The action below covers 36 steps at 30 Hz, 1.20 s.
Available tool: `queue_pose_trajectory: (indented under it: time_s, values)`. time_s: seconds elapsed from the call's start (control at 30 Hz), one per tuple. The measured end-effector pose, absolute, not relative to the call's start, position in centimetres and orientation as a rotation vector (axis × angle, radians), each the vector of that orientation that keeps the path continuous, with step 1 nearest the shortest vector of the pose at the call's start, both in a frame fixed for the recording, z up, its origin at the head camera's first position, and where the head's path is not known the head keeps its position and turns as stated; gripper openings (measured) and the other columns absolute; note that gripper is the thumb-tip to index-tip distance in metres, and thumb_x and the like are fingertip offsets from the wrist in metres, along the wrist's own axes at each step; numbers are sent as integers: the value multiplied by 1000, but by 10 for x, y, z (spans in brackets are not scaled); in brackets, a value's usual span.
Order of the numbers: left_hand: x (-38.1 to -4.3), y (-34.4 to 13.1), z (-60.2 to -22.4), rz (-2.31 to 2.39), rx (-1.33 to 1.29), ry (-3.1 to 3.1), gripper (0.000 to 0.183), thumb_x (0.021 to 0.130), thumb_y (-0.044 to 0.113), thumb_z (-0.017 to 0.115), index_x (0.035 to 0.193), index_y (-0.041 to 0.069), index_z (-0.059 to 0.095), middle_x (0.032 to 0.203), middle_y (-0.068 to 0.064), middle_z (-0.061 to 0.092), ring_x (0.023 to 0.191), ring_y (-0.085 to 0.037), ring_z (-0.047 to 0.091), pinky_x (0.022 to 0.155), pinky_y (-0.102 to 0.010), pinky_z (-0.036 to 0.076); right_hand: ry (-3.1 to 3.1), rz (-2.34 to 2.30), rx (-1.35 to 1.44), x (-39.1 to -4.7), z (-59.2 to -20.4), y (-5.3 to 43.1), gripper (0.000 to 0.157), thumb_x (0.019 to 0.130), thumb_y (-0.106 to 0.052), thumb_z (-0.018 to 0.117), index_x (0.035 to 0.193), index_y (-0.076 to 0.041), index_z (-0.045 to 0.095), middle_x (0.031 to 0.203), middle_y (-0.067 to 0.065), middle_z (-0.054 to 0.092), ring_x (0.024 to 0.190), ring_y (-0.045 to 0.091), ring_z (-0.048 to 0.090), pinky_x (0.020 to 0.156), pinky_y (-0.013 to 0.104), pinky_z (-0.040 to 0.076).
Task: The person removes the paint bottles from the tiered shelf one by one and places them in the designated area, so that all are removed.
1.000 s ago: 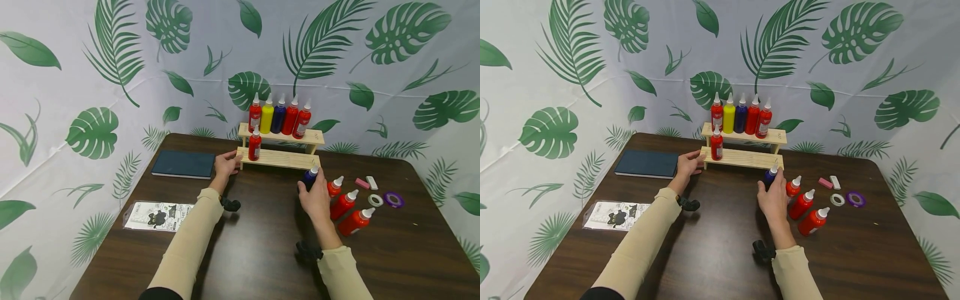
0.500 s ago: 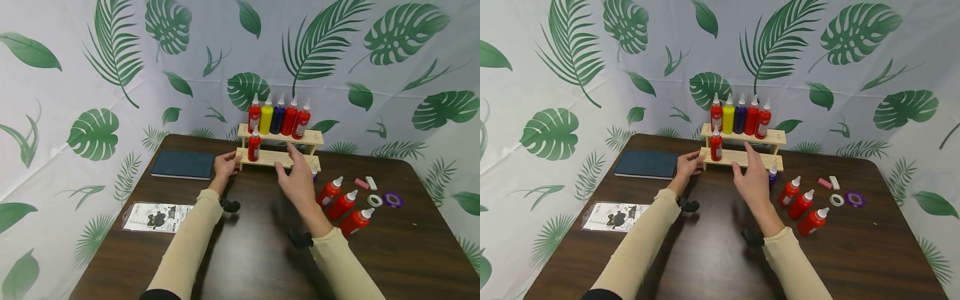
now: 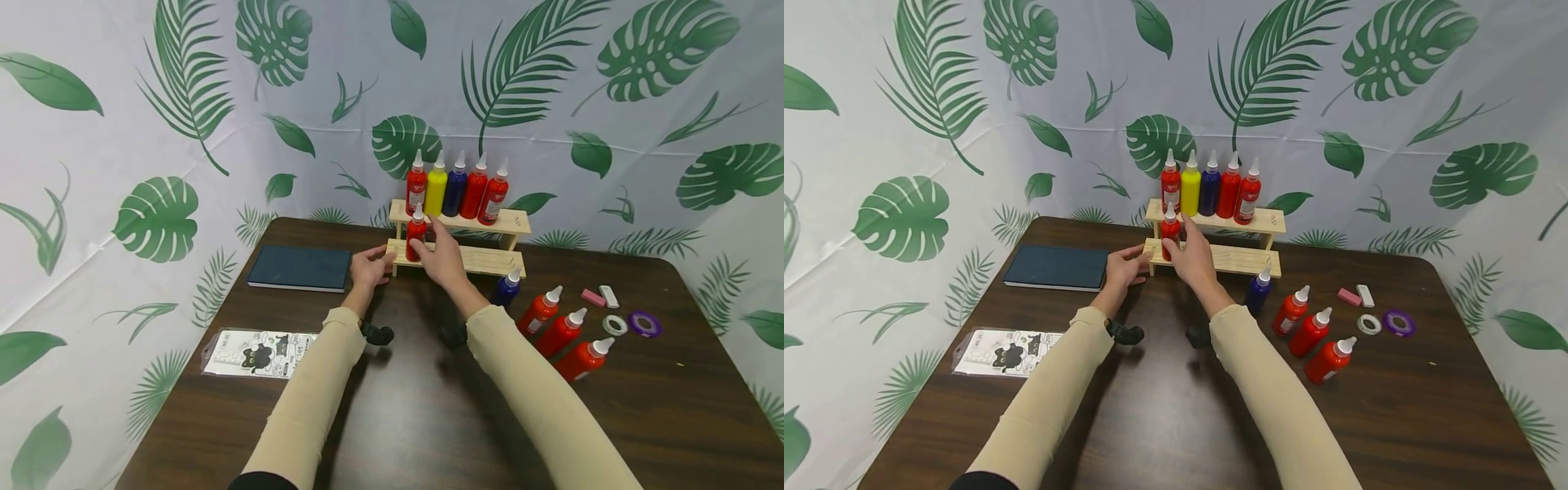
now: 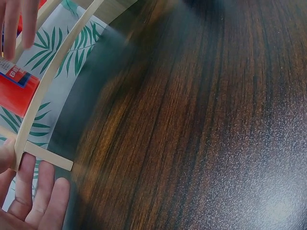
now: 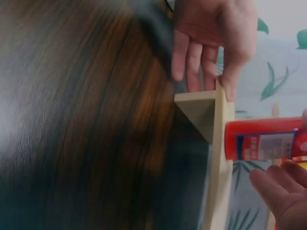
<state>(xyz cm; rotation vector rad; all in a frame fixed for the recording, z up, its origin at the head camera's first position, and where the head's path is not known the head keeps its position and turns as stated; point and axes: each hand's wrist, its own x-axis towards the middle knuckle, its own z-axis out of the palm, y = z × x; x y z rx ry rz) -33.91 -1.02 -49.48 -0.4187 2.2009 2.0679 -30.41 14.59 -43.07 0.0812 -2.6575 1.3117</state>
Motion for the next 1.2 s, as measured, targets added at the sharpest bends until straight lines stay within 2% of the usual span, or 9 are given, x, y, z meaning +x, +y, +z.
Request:
queue_pose_trajectory:
  time_s: [0.33, 0.53, 0.73, 0.9, 1.03, 1.2]
  values:
    - [-341, -5, -494, 2064, -457, 2163, 32, 84, 24, 75, 115, 19, 72, 88, -8, 73, 80, -20, 72, 64, -33, 58, -2614, 1295, 12, -309, -436, 142, 55, 95, -28, 60, 145, -16, 39, 138, 7, 53, 125, 25, 51, 107, 44, 38]
    - [-337, -8, -495, 2073, -459, 2174, 33, 83, 23, 77, 115, 18, 72, 89, -12, 73, 80, -23, 72, 59, -32, 58, -2601, 1291, 68, -295, -439, 151, 53, 94, -26, 62, 143, -16, 43, 134, 8, 56, 120, 26, 54, 103, 45, 42]
    - [-338, -9, -496, 2091, -430, 2206, 35, 83, 22, 76, 117, 16, 71, 87, -13, 73, 76, -23, 72, 55, -31, 57, -2550, 1340, 83, -258, -438, 175, 53, 94, -24, 64, 141, -10, 45, 130, 15, 57, 115, 33, 57, 94, 48, 48]
    - [-336, -8, -495, 2095, -419, 2211, 35, 83, 22, 76, 117, 16, 71, 87, -12, 73, 75, -22, 72, 56, -32, 57, -2567, 1272, -12, -217, -449, 202, 54, 92, -28, 65, 140, -12, 47, 125, 15, 60, 112, 32, 58, 93, 49, 47]
    - [-335, -8, -494, 2092, -407, 2213, 34, 84, 23, 76, 117, 17, 71, 88, -12, 73, 76, -21, 72, 57, -32, 57, -2578, 1220, -109, -191, -464, 221, 54, 90, -29, 68, 138, -13, 49, 120, 15, 63, 107, 32, 60, 88, 48, 50]
    - [-336, -10, -494, 2099, -416, 2205, 35, 84, 23, 76, 117, 18, 71, 88, -12, 73, 78, -23, 72, 60, -34, 58, -2591, 1160, -212, -171, -478, 234, 56, 89, -28, 69, 139, -13, 48, 131, 16, 58, 118, 35, 55, 97, 53, 43]
